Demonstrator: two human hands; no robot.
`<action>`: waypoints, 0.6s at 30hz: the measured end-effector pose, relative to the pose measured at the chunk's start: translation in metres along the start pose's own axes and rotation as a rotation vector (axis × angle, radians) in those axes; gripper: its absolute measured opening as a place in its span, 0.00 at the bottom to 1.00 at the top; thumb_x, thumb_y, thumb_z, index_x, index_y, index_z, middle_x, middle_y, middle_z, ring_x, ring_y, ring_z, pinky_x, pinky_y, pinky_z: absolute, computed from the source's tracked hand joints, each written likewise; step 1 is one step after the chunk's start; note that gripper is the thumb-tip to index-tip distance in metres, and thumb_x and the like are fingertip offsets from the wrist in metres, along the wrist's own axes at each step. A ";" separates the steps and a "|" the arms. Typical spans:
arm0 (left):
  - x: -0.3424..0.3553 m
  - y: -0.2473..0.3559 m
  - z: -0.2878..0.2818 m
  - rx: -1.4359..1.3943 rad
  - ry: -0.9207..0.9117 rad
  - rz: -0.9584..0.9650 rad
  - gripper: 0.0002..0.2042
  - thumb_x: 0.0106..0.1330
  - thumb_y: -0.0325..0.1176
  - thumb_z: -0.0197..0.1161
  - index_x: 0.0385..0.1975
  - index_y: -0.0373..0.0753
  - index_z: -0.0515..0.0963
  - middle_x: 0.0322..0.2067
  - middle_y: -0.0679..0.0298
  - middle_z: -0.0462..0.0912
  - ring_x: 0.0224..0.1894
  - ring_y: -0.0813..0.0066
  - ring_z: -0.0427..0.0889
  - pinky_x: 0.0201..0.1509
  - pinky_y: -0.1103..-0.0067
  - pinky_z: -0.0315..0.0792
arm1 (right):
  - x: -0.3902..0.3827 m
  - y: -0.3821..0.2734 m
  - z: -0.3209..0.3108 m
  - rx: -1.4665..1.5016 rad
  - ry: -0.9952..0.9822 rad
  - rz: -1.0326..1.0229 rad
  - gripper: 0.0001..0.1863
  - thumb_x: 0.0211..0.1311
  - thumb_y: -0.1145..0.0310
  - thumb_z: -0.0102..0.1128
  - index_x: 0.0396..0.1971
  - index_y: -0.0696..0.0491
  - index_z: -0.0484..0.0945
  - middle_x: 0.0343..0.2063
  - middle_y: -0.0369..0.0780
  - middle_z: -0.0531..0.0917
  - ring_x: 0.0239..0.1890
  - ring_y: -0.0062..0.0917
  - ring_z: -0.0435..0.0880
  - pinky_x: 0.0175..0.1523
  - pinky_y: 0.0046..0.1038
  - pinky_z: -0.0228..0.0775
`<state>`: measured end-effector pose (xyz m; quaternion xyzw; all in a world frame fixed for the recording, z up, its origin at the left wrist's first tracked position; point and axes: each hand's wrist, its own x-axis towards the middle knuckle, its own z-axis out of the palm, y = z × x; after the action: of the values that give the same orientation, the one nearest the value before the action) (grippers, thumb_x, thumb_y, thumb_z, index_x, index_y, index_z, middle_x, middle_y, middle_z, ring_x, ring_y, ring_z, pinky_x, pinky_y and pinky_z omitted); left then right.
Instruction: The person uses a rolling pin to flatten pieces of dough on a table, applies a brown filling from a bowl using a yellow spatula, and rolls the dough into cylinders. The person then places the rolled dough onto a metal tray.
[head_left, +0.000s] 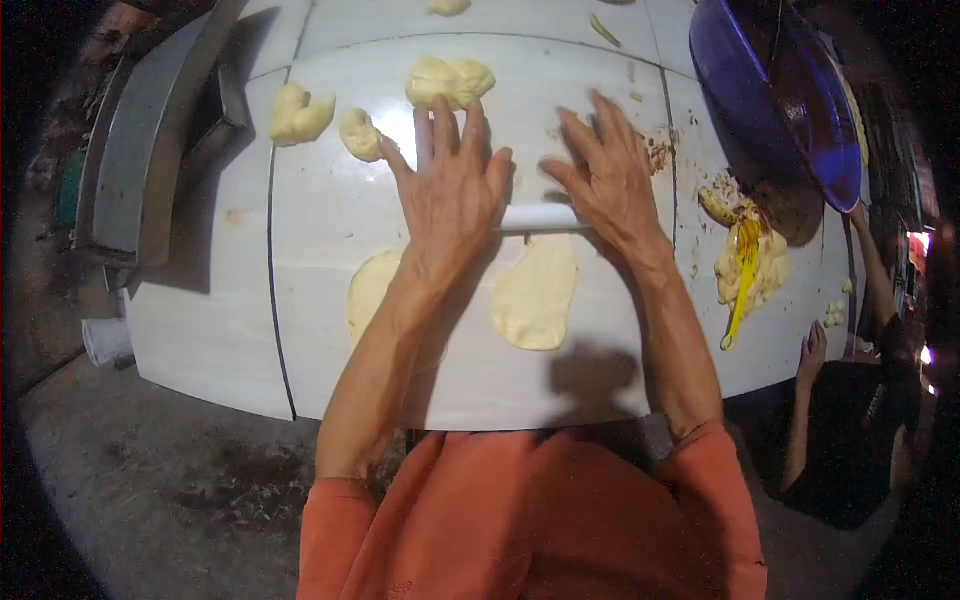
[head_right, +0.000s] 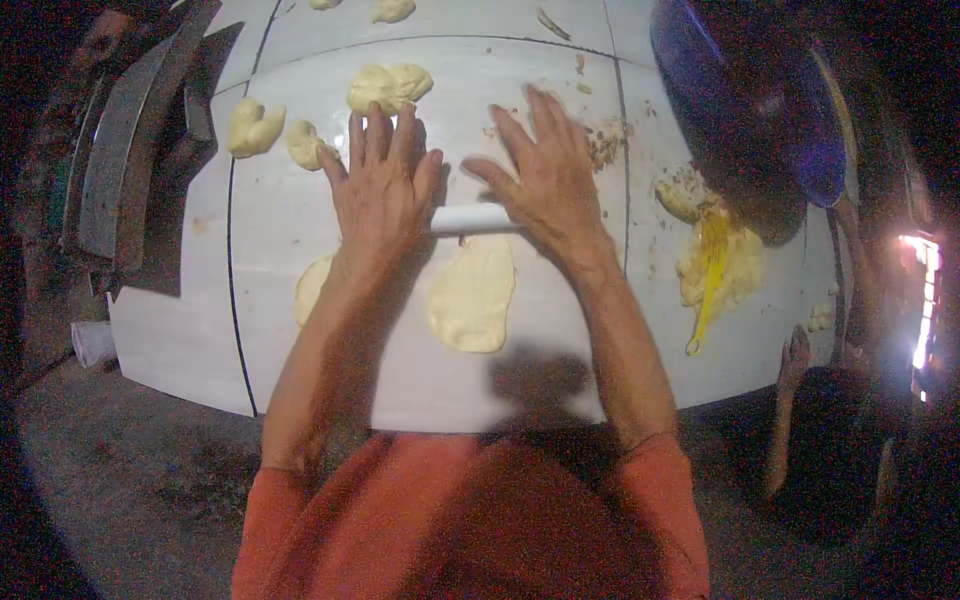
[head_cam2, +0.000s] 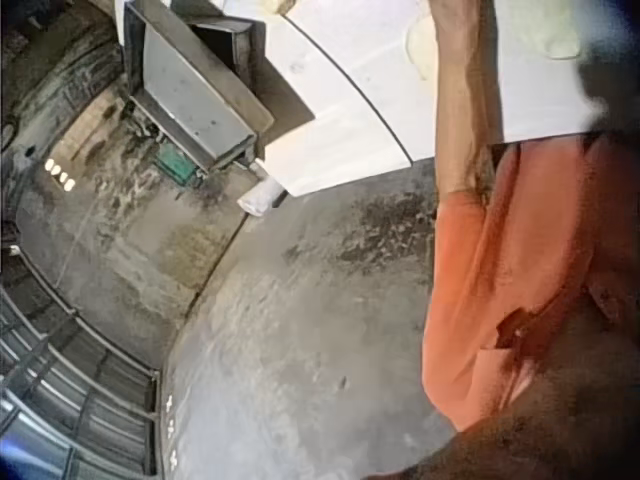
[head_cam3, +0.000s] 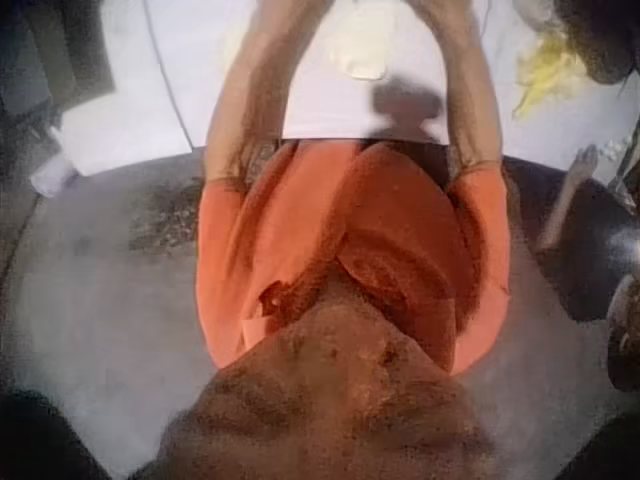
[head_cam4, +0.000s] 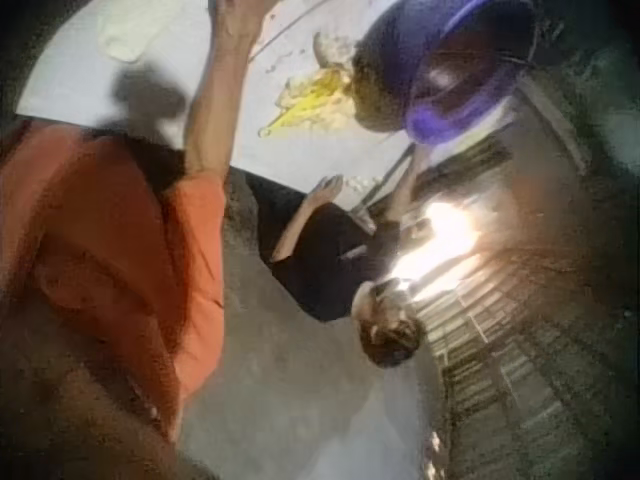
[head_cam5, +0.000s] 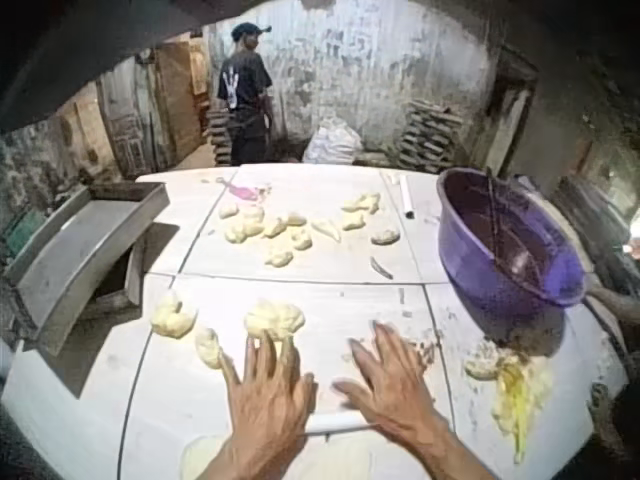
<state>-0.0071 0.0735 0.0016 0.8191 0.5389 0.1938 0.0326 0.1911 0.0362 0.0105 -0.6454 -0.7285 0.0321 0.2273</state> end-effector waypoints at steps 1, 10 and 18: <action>-0.001 -0.002 -0.001 0.002 0.001 -0.005 0.30 0.73 0.46 0.54 0.70 0.36 0.66 0.71 0.39 0.62 0.75 0.39 0.57 0.71 0.33 0.44 | 0.000 -0.006 -0.010 0.077 -0.005 -0.101 0.30 0.66 0.47 0.62 0.60 0.53 0.77 0.60 0.51 0.77 0.64 0.47 0.73 0.67 0.46 0.64; -0.069 -0.003 -0.052 -0.177 -0.295 0.239 0.34 0.74 0.49 0.56 0.77 0.47 0.56 0.75 0.44 0.55 0.78 0.43 0.50 0.76 0.40 0.46 | -0.093 -0.040 -0.077 0.155 -0.333 -0.159 0.16 0.59 0.60 0.69 0.44 0.51 0.82 0.36 0.41 0.82 0.36 0.39 0.82 0.42 0.41 0.74; -0.141 0.028 -0.059 -0.242 -0.305 0.173 0.29 0.73 0.45 0.58 0.70 0.37 0.67 0.71 0.49 0.67 0.75 0.48 0.62 0.73 0.42 0.52 | -0.149 -0.060 -0.059 -0.052 -0.467 -0.067 0.35 0.70 0.46 0.57 0.73 0.44 0.66 0.74 0.45 0.63 0.76 0.40 0.60 0.77 0.54 0.48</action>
<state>-0.0524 -0.0731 0.0239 0.8723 0.4281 0.1328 0.1952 0.1676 -0.1306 0.0407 -0.6016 -0.7829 0.1539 0.0369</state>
